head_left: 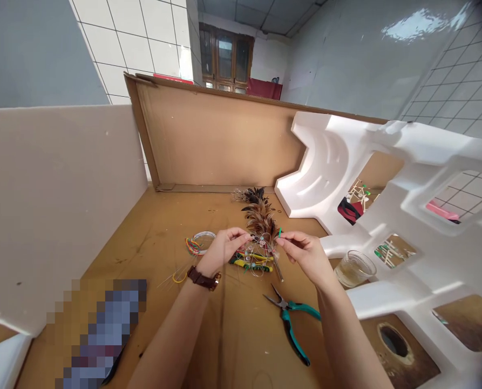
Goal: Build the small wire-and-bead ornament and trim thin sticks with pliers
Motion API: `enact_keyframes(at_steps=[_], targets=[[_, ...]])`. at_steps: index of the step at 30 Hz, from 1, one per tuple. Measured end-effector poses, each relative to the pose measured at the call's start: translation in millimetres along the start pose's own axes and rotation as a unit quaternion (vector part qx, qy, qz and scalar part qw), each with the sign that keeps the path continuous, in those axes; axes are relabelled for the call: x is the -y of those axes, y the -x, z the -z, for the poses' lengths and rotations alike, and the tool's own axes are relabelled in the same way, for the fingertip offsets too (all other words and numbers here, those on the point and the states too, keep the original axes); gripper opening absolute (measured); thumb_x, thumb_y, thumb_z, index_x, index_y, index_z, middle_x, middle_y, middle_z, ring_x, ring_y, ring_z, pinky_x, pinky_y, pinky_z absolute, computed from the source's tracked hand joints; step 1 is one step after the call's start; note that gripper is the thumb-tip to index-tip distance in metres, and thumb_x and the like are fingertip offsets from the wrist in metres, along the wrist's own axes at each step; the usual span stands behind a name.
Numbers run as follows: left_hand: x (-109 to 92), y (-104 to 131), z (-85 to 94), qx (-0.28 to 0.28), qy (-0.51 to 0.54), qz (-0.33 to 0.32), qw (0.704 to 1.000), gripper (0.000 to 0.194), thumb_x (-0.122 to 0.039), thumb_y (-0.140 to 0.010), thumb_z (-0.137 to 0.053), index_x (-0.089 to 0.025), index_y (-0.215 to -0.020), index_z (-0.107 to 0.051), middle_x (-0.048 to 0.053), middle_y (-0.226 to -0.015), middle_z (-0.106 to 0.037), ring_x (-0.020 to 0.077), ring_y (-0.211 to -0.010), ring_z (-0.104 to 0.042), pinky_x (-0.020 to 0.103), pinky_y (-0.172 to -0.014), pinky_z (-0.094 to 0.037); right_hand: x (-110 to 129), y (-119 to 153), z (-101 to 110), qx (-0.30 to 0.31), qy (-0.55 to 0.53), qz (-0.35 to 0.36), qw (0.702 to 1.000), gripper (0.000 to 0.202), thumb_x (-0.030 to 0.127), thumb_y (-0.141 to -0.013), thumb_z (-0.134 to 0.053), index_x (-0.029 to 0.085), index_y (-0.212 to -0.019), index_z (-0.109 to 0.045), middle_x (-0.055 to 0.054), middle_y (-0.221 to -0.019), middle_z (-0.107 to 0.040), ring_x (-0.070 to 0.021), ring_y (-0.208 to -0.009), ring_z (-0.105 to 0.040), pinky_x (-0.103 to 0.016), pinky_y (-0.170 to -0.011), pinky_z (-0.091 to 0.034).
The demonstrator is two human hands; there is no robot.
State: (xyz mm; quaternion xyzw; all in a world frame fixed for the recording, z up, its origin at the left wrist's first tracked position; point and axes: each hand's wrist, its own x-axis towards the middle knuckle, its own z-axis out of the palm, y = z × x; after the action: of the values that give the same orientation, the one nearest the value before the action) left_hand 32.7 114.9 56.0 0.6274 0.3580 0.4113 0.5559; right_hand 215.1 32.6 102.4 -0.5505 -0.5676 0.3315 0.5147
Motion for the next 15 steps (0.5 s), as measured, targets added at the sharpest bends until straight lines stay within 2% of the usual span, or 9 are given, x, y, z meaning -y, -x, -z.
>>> enact_keyframes(at_steps=[3,6,9,13,15], targets=[[0,-1,-1.2,-0.001,-0.011,0.017,1.000,0.024,-0.036,-0.067,-0.062,-0.012,-0.070,-0.061,-0.002,-0.062,-0.055,0.0073,-0.054,-0.048,0.018,-0.051,-0.038,-5,-2,-7,-0.009,-0.024,0.017,1.000,0.022,0.038,-0.072,-0.060,0.016,-0.076,-0.060,0.005,-0.050,-0.045,-0.0063,-0.044,-0.037,-0.019,-0.042,-0.030],[2,-2,-0.7,0.011,-0.008,0.029,0.999,0.024,-0.037,-0.067,-0.061,-0.013,-0.070,-0.061,-0.002,-0.061,-0.055,0.0065,-0.052,-0.047,0.018,-0.051,-0.037,-12,-5,-14,0.059,-0.032,0.006,0.998,0.023,0.040,-0.077,-0.053,0.017,-0.075,-0.056,0.004,-0.057,-0.049,-0.0069,-0.044,-0.042,-0.019,-0.043,-0.033],[1,-2,-2.2,0.013,-0.027,0.024,0.999,0.023,-0.036,-0.068,-0.060,-0.013,-0.069,-0.062,-0.003,-0.059,-0.055,0.0066,-0.052,-0.046,0.018,-0.051,-0.037,-19,-8,-19,0.122,0.025,-0.002,0.992,0.022,0.039,-0.078,-0.051,0.018,-0.073,-0.056,0.002,-0.062,-0.053,-0.0079,-0.045,-0.046,-0.020,-0.044,-0.035],[-2,1,-9.3,0.012,-0.080,-0.005,0.997,0.022,-0.035,-0.072,-0.057,-0.014,-0.071,-0.062,-0.003,-0.060,-0.056,0.0080,-0.054,-0.047,0.019,-0.052,-0.037,-25,-10,-21,0.086,0.148,0.041,0.984,0.020,0.035,-0.076,-0.051,0.018,-0.070,-0.061,0.002,-0.060,-0.055,-0.0105,-0.054,-0.048,-0.021,-0.050,-0.035],[-3,4,-13.6,0.021,-0.113,-0.026,0.993,0.021,-0.033,-0.075,-0.054,-0.014,-0.072,-0.062,-0.002,-0.063,-0.058,0.0095,-0.058,-0.050,0.019,-0.054,-0.039,-26,-10,-19,0.097,0.194,0.057,0.975,0.019,0.033,-0.076,-0.051,0.019,-0.070,-0.062,0.001,-0.064,-0.059,-0.0113,-0.058,-0.049,-0.020,-0.053,-0.035]])
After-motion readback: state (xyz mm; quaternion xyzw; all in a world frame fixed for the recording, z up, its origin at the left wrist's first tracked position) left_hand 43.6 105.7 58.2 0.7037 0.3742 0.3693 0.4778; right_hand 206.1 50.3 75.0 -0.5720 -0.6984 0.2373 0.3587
